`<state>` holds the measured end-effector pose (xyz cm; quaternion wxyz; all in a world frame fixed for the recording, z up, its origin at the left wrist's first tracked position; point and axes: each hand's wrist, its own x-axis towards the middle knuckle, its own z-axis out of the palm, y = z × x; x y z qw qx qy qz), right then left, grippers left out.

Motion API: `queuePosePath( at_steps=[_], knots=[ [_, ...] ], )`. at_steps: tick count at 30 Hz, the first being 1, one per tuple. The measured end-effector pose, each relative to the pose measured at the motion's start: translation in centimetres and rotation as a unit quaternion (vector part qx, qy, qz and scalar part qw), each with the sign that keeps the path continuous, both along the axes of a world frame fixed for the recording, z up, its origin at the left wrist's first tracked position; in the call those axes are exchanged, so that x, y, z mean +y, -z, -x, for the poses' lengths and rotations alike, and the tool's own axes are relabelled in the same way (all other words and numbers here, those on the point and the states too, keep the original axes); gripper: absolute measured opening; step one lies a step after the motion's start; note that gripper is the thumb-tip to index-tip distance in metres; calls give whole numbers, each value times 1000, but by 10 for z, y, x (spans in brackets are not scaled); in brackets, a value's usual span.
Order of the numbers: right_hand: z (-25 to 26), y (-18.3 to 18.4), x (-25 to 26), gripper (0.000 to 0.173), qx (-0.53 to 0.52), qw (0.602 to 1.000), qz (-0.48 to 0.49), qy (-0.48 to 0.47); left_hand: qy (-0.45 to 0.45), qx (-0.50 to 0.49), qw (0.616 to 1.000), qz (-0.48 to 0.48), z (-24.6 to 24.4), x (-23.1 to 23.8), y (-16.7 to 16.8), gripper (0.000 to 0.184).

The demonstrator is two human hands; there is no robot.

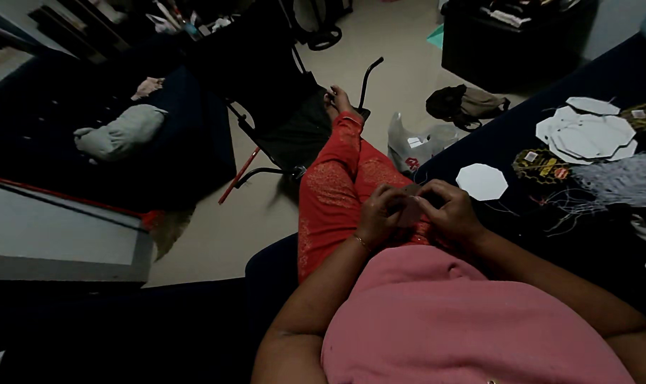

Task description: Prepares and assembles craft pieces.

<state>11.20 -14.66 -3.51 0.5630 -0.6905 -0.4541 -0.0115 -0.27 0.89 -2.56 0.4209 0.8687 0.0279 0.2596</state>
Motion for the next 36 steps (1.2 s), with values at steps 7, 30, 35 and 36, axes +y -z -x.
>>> queuePosePath(
  at_steps=[7,30,35,36],
  knots=[
    [-2,1,3,15,-53,998,-21,15,-27,32,998,51,-2,-3,-2,42],
    [-2,6,10,17,-109,993,-12,40,-16,14,1000,22,-4,-6,-1,40],
    [-1,5,9,17,-111,993,-4,45,-13,14,1000,16,-4,-8,-1,38],
    [-1,5,9,17,-113,993,-4,45,-13,14,1000,14,-4,-8,-2,38]
  ],
)
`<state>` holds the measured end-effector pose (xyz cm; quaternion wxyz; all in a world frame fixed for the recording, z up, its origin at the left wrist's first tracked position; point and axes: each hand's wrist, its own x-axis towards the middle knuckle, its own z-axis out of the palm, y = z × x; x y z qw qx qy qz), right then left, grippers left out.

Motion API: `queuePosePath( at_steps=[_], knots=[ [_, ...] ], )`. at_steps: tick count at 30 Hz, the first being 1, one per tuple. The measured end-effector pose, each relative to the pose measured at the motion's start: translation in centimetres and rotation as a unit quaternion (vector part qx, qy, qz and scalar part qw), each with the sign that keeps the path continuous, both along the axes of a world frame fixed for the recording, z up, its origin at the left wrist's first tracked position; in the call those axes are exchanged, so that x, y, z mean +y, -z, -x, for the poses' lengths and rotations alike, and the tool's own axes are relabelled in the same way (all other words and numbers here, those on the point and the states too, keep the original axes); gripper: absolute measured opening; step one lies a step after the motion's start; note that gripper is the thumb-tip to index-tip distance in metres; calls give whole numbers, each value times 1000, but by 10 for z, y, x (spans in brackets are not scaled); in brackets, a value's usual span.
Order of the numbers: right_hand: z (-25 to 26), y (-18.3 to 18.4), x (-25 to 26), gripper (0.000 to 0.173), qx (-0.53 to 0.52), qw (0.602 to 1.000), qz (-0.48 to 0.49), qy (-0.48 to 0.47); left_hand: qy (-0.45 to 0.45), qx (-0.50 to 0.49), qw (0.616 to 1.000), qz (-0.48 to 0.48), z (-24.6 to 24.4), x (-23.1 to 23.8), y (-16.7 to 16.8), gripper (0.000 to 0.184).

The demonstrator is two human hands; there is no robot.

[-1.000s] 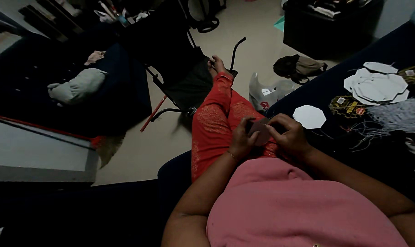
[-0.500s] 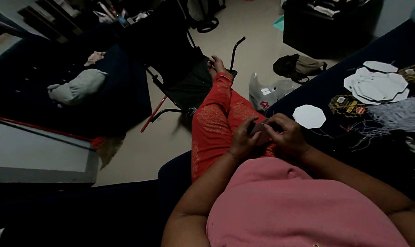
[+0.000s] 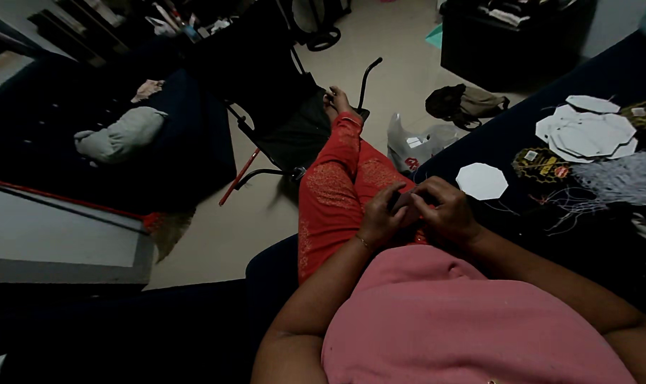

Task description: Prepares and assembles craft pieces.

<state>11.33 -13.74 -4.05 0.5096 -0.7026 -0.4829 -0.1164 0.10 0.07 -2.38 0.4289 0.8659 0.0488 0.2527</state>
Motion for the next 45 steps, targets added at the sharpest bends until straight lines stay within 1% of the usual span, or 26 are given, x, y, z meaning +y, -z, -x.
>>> queuePosePath(
  at_steps=[5,9,11,14,16,18,19,20,21,22,25,26,27,28,29,31,32,33,35,36,37,38,39,42,43,45],
  knots=[
    [1,0,-1,18,-11,1000,-2,4,7,18,1000,-20,2,-2,-5,37],
    [0,0,-2,18,-17,1000,-3,4,18,-5,999,-35,1,-2,-3,27],
    [1,0,-3,17,-7,1000,-5,-3,27,-13,999,-24,1,0,0,20],
    [1,-6,-8,18,25,999,-14,-26,38,-19,999,-1,1,1,0,15],
    [0,-10,-14,20,75,996,-22,-37,31,-32,999,-17,3,1,-1,13],
    [-4,-15,-19,21,166,986,-15,-30,19,-79,994,-72,4,4,2,12],
    [-7,-19,-21,21,237,971,3,-33,14,-106,988,-109,4,6,4,12],
    [-10,-25,-23,21,314,948,29,-43,10,-131,980,-149,3,8,6,12],
    [-14,-30,-24,25,382,920,56,-59,8,-144,972,-187,4,10,6,12],
    [-17,-33,-25,34,429,896,81,-76,8,-154,963,-220,4,10,6,12],
    [-19,-36,-24,70,483,859,118,-124,20,-167,946,-277,4,9,5,13],
    [-18,-37,-23,77,492,853,119,-130,20,-173,939,-295,4,9,4,12],
    [-17,-36,-22,80,499,849,113,-133,17,-177,933,-314,4,9,5,12],
    [-17,-34,-22,78,501,849,102,-132,14,-175,928,-329,3,9,5,12],
    [-16,-32,-21,72,503,851,90,-125,13,-168,927,-335,2,10,6,13],
    [-17,-29,-20,58,494,861,63,-108,21,-125,942,-312,3,11,5,21],
    [-18,-27,-21,50,484,868,50,-102,34,-95,956,-277,3,12,4,28],
    [-19,-25,-22,42,468,878,41,-93,53,-64,970,-229,4,14,2,40],
    [-20,-19,-22,26,431,900,29,-66,91,11,987,-128,5,15,-3,86],
    [-21,-16,-23,20,410,911,26,-51,108,51,991,-58,6,14,-6,103],
    [-22,-14,-23,14,388,920,25,-36,117,79,990,8,5,14,-8,110],
    [-22,-13,-22,10,370,928,26,-25,120,98,986,58,4,13,-10,108],
    [-21,-13,-22,8,357,933,26,-17,116,107,984,87,4,12,-10,100],
    [-15,-16,-21,6,332,943,28,-1,68,106,982,137,1,8,-9,58],
    [-14,-17,-21,7,324,946,27,2,57,109,980,154,0,7,-11,49],
    [-13,-17,-20,7,305,952,12,7,43,108,978,171,0,7,-13,39]
  ],
)
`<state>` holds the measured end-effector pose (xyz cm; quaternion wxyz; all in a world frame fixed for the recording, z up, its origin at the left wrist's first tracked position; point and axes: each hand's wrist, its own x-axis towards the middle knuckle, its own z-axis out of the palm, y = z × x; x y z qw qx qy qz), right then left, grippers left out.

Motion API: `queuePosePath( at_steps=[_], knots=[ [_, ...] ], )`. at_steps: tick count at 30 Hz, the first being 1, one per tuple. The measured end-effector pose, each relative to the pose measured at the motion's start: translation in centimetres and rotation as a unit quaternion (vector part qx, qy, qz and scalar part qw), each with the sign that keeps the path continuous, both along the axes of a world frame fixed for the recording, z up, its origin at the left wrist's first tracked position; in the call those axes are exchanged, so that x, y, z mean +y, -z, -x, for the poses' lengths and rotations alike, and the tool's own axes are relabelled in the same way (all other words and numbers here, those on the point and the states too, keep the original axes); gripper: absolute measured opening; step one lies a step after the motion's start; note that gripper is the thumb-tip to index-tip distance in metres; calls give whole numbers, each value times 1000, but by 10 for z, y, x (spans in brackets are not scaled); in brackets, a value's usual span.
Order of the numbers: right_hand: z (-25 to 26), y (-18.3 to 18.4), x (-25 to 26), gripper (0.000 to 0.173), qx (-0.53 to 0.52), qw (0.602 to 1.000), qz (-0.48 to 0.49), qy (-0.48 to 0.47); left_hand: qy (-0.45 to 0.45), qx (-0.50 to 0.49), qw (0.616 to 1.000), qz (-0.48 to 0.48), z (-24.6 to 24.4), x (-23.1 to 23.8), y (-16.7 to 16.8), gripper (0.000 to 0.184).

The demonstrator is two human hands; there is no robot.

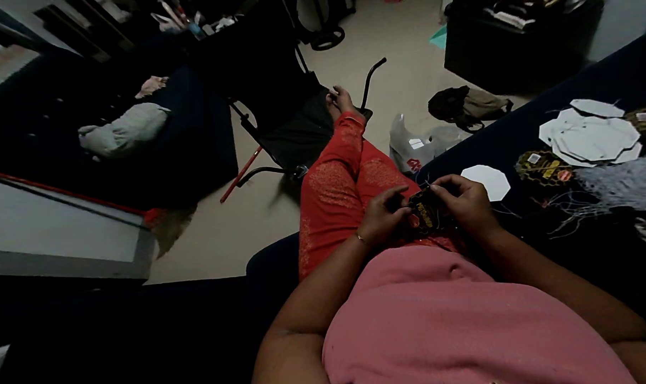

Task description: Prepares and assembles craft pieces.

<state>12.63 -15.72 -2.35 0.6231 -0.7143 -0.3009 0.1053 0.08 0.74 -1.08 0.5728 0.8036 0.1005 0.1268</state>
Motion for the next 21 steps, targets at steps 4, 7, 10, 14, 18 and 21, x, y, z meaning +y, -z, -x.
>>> queuePosePath(
  at_steps=[4,7,10,14,18,21],
  knots=[
    [0,7,0,11,-120,992,-34,35,-43,9,999,0,2,-2,-2,26],
    [1,10,-1,14,-243,969,-22,25,-63,-13,998,-21,3,-2,-1,19],
    [4,10,1,18,-315,948,2,37,-72,-58,994,-62,3,-1,4,16],
    [7,8,3,18,-353,935,16,39,-70,-102,985,-123,4,-2,9,15],
    [12,6,5,21,-351,936,27,21,-66,-123,978,-154,3,-3,11,15],
    [13,7,7,20,-357,934,22,20,-64,-136,975,-166,3,-4,10,14]
  ],
)
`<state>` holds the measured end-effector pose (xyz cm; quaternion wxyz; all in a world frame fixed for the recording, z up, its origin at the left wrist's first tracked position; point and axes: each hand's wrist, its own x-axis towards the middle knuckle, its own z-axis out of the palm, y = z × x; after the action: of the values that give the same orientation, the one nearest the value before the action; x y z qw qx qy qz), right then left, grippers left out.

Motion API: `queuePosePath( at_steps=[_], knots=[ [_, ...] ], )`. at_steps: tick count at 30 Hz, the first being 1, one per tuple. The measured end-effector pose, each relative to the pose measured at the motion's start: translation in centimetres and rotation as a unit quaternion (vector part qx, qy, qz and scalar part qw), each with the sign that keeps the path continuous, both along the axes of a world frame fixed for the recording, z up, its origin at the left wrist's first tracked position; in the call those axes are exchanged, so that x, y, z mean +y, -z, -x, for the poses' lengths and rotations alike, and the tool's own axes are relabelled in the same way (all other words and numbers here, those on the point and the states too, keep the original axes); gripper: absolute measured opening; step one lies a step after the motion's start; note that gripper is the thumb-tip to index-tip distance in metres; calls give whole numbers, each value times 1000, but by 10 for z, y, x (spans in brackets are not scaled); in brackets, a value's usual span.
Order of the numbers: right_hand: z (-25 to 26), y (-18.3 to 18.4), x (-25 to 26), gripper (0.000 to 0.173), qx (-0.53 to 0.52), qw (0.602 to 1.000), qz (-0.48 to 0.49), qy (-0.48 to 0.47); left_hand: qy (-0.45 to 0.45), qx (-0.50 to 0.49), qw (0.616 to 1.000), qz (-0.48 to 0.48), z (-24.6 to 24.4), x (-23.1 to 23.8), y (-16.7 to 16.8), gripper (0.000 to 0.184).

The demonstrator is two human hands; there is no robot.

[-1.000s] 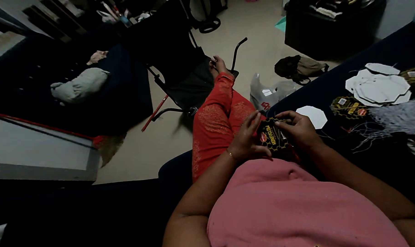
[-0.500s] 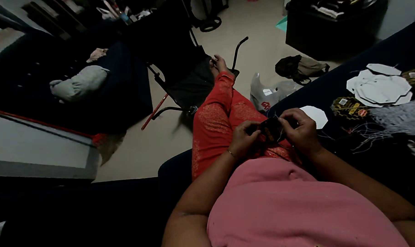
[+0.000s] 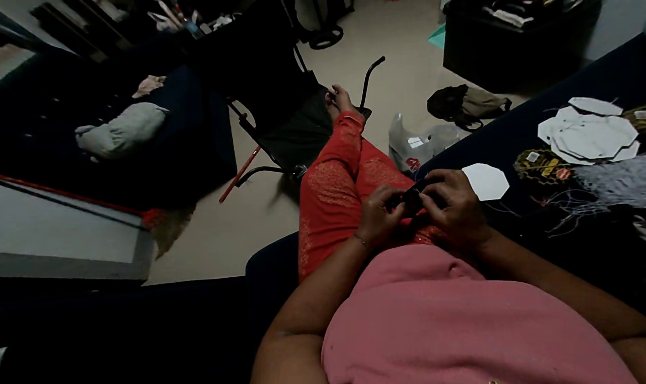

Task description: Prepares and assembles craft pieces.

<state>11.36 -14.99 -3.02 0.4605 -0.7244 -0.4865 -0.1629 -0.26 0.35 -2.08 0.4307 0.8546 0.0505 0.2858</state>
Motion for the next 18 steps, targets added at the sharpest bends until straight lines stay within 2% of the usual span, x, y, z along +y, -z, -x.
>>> queuePosePath(
  at_steps=[8,18],
  knots=[
    [0,-2,2,20,-9,1000,8,4,9,-11,999,-40,0,-1,-2,14],
    [-1,-2,0,20,-10,1000,22,-3,8,-20,999,-44,-1,-1,-1,14]
  ],
)
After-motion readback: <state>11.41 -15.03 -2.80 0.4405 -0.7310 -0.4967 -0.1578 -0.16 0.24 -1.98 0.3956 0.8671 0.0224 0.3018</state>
